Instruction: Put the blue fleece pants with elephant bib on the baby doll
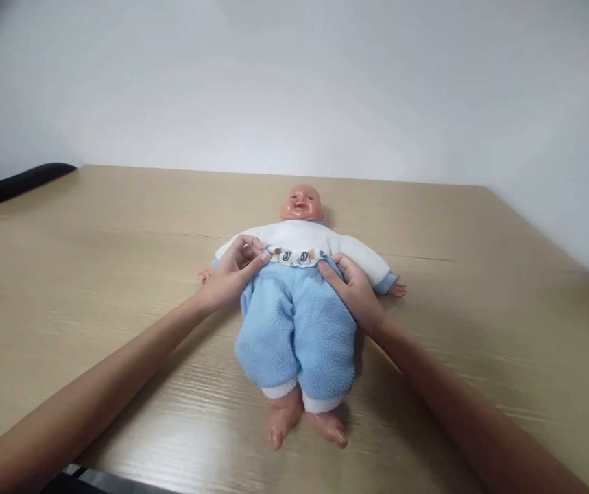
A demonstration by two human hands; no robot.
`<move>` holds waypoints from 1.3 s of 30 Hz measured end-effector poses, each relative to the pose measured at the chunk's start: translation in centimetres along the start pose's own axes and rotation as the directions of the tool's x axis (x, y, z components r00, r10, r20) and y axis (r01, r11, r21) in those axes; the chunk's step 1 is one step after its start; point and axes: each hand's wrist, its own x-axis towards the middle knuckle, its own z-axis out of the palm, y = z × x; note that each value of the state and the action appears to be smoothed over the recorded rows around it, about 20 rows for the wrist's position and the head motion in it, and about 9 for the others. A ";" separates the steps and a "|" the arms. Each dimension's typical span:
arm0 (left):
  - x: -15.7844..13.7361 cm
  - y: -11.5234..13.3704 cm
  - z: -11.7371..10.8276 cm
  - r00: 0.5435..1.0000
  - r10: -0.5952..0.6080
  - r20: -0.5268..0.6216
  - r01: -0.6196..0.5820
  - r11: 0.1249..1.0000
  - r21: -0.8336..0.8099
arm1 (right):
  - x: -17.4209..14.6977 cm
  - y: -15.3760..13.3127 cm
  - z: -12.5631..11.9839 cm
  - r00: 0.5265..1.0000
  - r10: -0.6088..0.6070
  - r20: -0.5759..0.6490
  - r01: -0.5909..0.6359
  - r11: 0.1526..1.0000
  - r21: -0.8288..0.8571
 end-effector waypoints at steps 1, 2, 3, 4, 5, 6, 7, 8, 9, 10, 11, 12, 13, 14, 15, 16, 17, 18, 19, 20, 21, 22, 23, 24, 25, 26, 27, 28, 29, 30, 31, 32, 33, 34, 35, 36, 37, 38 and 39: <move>0.2 -0.6 0.1 1.000 -0.016 0.000 0.016 0.999 -0.036 | 0.4 0.5 0.1 1.000 0.024 -0.005 -0.024 0.999 0.031; 0.5 -1.1 0.2 0.999 -0.040 0.001 0.040 0.994 -0.100 | 0.8 0.9 0.1 0.999 0.054 0.000 -0.054 0.996 0.078; 0.7 -1.5 0.4 0.998 -0.069 0.004 0.069 0.981 -0.181 | 1.2 1.3 0.2 0.996 0.088 0.008 -0.088 0.986 0.139; 0.8 -1.8 0.5 0.995 -0.100 0.009 0.099 0.959 -0.266 | 1.4 1.7 0.2 0.992 0.127 0.018 -0.128 0.971 0.203; 1.0 -2.0 0.7 0.992 -0.128 0.015 0.125 0.932 -0.339 | 1.7 2.1 0.1 0.985 0.170 0.022 -0.170 0.950 0.261; 1.1 -2.1 0.8 0.989 -0.149 0.020 0.145 0.909 -0.391 | 1.8 2.4 0.0 0.977 0.213 0.018 -0.208 0.930 0.304; 1.2 -2.2 0.8 0.986 -0.163 0.023 0.158 0.893 -0.421 | 1.9 2.8 -0.1 0.969 0.248 0.009 -0.237 0.915 0.326; 1.2 -2.2 0.8 0.985 -0.169 0.027 0.164 0.886 -0.435 | 2.0 3.0 -0.3 0.963 0.270 0.003 -0.256 0.908 0.332; 1.2 -2.3 0.7 0.985 -0.170 0.031 0.167 0.885 -0.434 | 2.0 3.2 -0.5 0.962 0.272 -0.001 -0.258 0.912 0.320; 1.2 -2.3 0.6 0.985 -0.170 0.036 0.169 0.890 -0.423 | 2.0 3.4 -0.7 0.966 0.258 -0.003 -0.246 0.924 0.293; 1.1 -2.3 0.4 0.986 -0.163 0.038 0.165 0.903 -0.396 | 1.9 3.4 -1.0 0.972 0.233 0.005 -0.227 0.941 0.252; 0.9 -2.4 0.2 0.989 -0.145 0.031 0.147 0.925 -0.350 | 1.8 3.3 -1.3 0.978 0.207 0.021 -0.207 0.957 0.204; 0.6 -2.4 0.0 0.993 -0.115 0.013 0.114 0.952 -0.285 | 1.6 3.1 -1.6 0.982 0.184 0.038 -0.188 0.969 0.158; 0.2 -2.4 -0.3 0.997 -0.078 -0.004 0.075 0.975 -0.208 | 1.2 2.9 -1.9 0.985 0.166 0.051 -0.171 0.978 0.118; -0.3 -2.4 -0.5 0.999 -0.041 -0.018 0.038 0.991 -0.131 | 0.8 2.7 -2.3 0.986 0.153 0.066 -0.158 0.984 0.084; -0.8 -2.3 -0.8 1.000 -0.014 -0.022 0.012 0.998 -0.060 | 0.3 2.4 -2.5 0.986 0.145 0.085 -0.150 0.987 0.056; -1.4 -2.3 -1.1 1.000 -0.002 -0.012 0.002 1.000 -0.006 | -0.4 2.2 -2.7 0.985 0.141 0.101 -0.146 0.989 0.036; -1.9 -2.2 -1.5 1.000 -0.006 0.010 0.005 1.000 0.030 | -1.0 1.9 -2.8 0.983 0.144 0.112 -0.148 0.988 0.032; -2.4 -2.1 -1.8 0.999 -0.014 0.040 0.012 0.998 0.054 | -1.7 1.6 -2.7 0.980 0.155 0.121 -0.162 0.986 0.050; -2.8 -2.0 -2.1 0.997 -0.019 0.069 0.014 0.997 0.077 | -2.3 1.4 -2.5 0.977 0.175 0.122 -0.187 0.978 0.095; -3.0 -1.9 -2.4 0.995 -0.016 0.094 0.006 0.995 0.098 | -2.9 1.2 -2.2 0.972 0.204 0.117 -0.222 0.961 0.167; -3.1 -1.7 -2.6 0.993 -0.007 0.115 -0.006 0.994 0.111 | -3.2 1.1 -1.8 0.965 0.243 0.102 -0.261 0.932 0.252; -3.2 -1.6 -2.7 0.992 0.002 0.129 -0.017 0.994 0.112 | -3.4 1.2 -1.4 0.955 0.285 0.081 -0.295 0.897 0.329; -3.2 -1.5 -2.7 0.991 0.005 0.136 -0.019 0.994 0.104 | -3.5 1.3 -0.9 0.945 0.322 0.057 -0.318 0.866 0.386; -3.1 -1.4 -2.7 0.991 -0.005 0.137 -0.007 0.996 0.084 | -3.4 1.5 -0.6 0.937 0.347 0.041 -0.332 0.844 0.421; -3.0 -1.3 -2.6 0.990 -0.029 0.134 0.023 0.999 0.049 | -3.2 1.8 -0.3 0.933 0.357 0.039 -0.337 0.834 0.438; -3.0 -1.3 -2.3 0.989 -0.071 0.132 0.072 0.997 0.002 | -3.0 2.0 -0.1 0.935 0.352 0.044 -0.334 0.831 0.445; -3.0 -1.3 -2.1 0.984 -0.122 0.127 0.130 0.990 -0.057 | -2.8 2.2 0.1 0.939 0.339 0.056 -0.328 0.834 0.444; -2.9 -1.3 -1.8 0.979 -0.169 0.112 0.183 0.975 -0.130 | -2.6 2.3 0.2 0.943 0.324 0.071 -0.321 0.839 0.439; -2.9 -1.5 -1.4 0.974 -0.206 0.092 0.221 0.953 -0.208 | -2.5 2.3 0.2 0.947 0.312 0.082 -0.316 0.845 0.433; -2.8 -1.7 -1.2 0.971 -0.229 0.067 0.239 0.929 -0.282 | -2.4 2.2 0.3 0.949 0.302 0.086 -0.309 0.851 0.425; -2.8 -1.9 -0.9 0.970 -0.238 0.040 0.237 0.911 -0.338 | -2.4 2.1 0.3 0.952 0.295 0.083 -0.302 0.856 0.419; -2.6 -2.2 -0.8 0.972 -0.236 0.015 0.225 0.903 -0.367 | -2.4 1.9 0.3 0.955 0.285 0.077 -0.291 0.864 0.412; -2.5 -2.5 -0.8 0.974 -0.226 -0.005 0.209 0.906 -0.369 | -2.4 1.8 0.3 0.960 0.270 0.070 -0.275 0.873 0.403; -2.3 -2.7 -0.8 0.977 -0.213 -0.017 0.195 0.919 -0.342 | -2.4 1.7 0.2 0.967 0.249 0.056 -0.251 0.885 0.393; -2.2 -2.8 -1.0 0.980 -0.196 -0.031 0.179 0.939 -0.294 | -2.4 1.7 0.1 0.974 0.225 0.036 -0.222 0.899 0.378; -2.1 -2.9 -1.1 0.984 -0.170 -0.048 0.155 0.960 -0.231 | -2.4 1.7 0.0 0.980 0.199 0.013 -0.191 0.916 0.354; -2.0 -2.7 -1.3 0.989 -0.135 -0.064 0.124 0.979 -0.161 | -2.4 1.6 -0.2 0.985 0.170 -0.007 -0.159 0.935 0.316; -2.0 -2.4 -1.5 0.993 -0.095 -0.072 0.088 0.992 -0.093 | -2.4 1.5 -0.5 0.991 0.133 -0.023 -0.122 0.956 0.265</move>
